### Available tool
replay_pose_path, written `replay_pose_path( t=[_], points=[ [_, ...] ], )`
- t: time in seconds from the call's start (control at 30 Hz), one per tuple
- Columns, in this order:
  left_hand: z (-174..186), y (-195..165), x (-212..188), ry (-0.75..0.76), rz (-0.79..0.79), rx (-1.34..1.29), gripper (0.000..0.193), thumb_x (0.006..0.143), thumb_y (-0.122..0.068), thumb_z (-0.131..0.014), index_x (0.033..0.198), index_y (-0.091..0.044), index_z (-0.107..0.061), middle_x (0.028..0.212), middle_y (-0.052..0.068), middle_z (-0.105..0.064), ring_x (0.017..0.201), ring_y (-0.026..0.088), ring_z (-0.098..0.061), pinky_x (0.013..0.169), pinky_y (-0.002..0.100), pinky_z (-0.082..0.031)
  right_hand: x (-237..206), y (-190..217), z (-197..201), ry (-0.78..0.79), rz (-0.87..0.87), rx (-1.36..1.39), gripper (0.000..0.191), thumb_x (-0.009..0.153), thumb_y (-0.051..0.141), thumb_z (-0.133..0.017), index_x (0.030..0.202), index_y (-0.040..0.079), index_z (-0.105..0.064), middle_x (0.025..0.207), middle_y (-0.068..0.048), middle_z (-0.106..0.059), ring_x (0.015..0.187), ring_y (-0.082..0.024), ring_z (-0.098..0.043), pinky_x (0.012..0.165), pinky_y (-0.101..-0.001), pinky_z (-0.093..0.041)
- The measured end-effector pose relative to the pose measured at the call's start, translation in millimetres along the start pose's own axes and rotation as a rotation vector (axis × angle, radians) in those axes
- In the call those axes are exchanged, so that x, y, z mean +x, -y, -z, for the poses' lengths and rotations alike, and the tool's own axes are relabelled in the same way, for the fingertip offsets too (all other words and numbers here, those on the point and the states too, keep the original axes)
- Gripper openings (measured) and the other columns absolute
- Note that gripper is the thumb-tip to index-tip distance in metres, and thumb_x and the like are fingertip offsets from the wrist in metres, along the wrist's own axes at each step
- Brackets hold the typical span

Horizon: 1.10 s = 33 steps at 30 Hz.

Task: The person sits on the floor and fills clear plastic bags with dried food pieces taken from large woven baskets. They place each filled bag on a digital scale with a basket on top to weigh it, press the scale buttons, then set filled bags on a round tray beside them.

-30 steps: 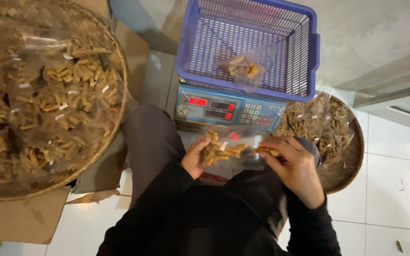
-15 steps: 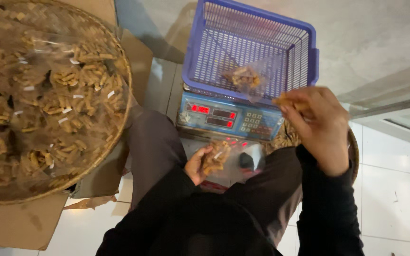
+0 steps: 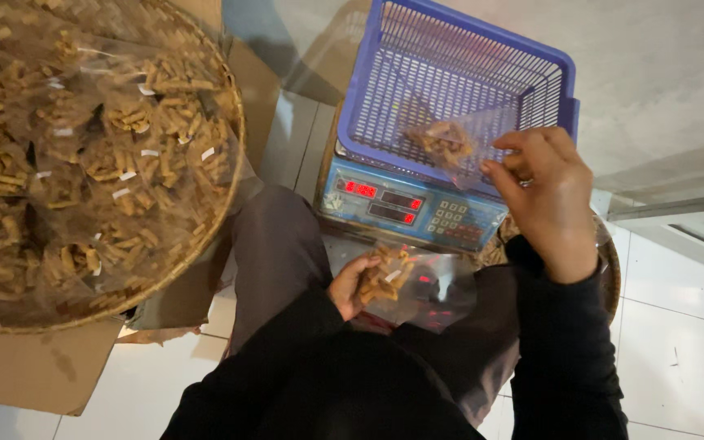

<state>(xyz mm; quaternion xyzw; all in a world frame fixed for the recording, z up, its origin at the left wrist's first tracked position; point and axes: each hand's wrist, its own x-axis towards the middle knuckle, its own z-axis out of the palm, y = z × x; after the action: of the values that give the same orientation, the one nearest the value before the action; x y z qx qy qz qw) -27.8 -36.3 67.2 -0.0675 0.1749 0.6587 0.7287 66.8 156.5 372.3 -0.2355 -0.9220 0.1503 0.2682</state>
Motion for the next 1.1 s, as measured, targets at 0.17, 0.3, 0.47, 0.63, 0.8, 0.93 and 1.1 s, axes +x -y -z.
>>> replay_pose_path(
  t=[0.17,0.3,0.47,0.63,0.8,0.93,1.1],
  points=[
    [-12,-2,-7,0.096,-0.023,0.045,0.05,0.102,-0.016,-0.054,0.149,0.002,-0.05,0.145,0.017,-0.059,0.132,0.031,-0.061,0.101,0.041,-0.061,5,4,12,0.074,-0.039,0.106,0.026,0.09,0.0,-0.084,0.112,0.0,-0.068,0.109,-0.012,-0.06,0.09,-0.018,-0.07,0.072,-0.0278,-0.058],
    [-14,-2,-8,0.095,-0.002,0.042,0.047,0.101,-0.018,-0.054,0.144,-0.001,-0.05,0.141,0.014,-0.062,0.127,0.029,-0.065,0.094,0.043,-0.06,13,10,21,0.15,0.008,0.119,0.028,0.087,-0.003,-0.076,0.112,-0.002,-0.065,0.107,-0.015,-0.056,0.085,-0.018,-0.067,0.07,-0.0285,-0.058],
    [-11,-3,-6,-0.019,0.045,0.079,0.045,0.1,-0.021,-0.055,0.142,-0.005,-0.051,0.131,0.014,-0.064,0.115,0.027,-0.069,0.094,0.045,-0.061,20,12,15,0.163,0.145,-0.125,0.025,0.086,-0.006,-0.079,0.108,-0.004,-0.067,0.094,-0.011,-0.066,0.094,-0.033,-0.067,0.069,-0.037,-0.056],
    [-9,-3,-7,0.008,0.027,0.086,0.048,0.099,-0.022,-0.055,0.144,-0.005,-0.051,0.135,0.013,-0.063,0.117,0.026,-0.068,0.095,0.044,-0.06,12,13,14,0.144,-0.038,0.004,0.021,0.095,0.001,-0.077,0.113,-0.001,-0.065,0.105,-0.016,-0.063,0.081,-0.025,-0.069,0.067,-0.0358,-0.056],
    [-6,-1,-4,-0.01,0.034,0.031,0.046,0.1,-0.022,-0.056,0.143,-0.004,-0.052,0.138,0.015,-0.062,0.121,0.029,-0.065,0.097,0.043,-0.06,-20,24,36,0.169,-0.182,-0.062,0.026,0.092,0.007,-0.081,0.111,-0.002,-0.064,0.094,-0.013,-0.064,0.074,-0.025,-0.065,0.066,-0.0374,-0.053],
    [0,1,-2,0.008,0.045,-0.073,0.042,0.1,-0.022,-0.057,0.138,-0.004,-0.055,0.136,0.012,-0.065,0.121,0.029,-0.068,0.094,0.044,-0.06,-51,37,45,0.282,-0.049,0.042,0.031,0.083,0.011,-0.08,0.109,0.002,-0.067,0.099,-0.011,-0.066,0.082,-0.024,-0.068,0.069,-0.0339,-0.056],
    [12,8,3,-0.026,0.033,-0.085,0.036,0.099,-0.022,-0.059,0.131,-0.008,-0.06,0.129,0.011,-0.068,0.115,0.03,-0.07,0.089,0.046,-0.061,-74,49,33,0.423,0.007,0.069,0.034,0.079,0.02,-0.083,0.107,0.006,-0.069,0.101,-0.007,-0.073,0.076,-0.02,-0.072,0.063,-0.0315,-0.057]
  ],
)
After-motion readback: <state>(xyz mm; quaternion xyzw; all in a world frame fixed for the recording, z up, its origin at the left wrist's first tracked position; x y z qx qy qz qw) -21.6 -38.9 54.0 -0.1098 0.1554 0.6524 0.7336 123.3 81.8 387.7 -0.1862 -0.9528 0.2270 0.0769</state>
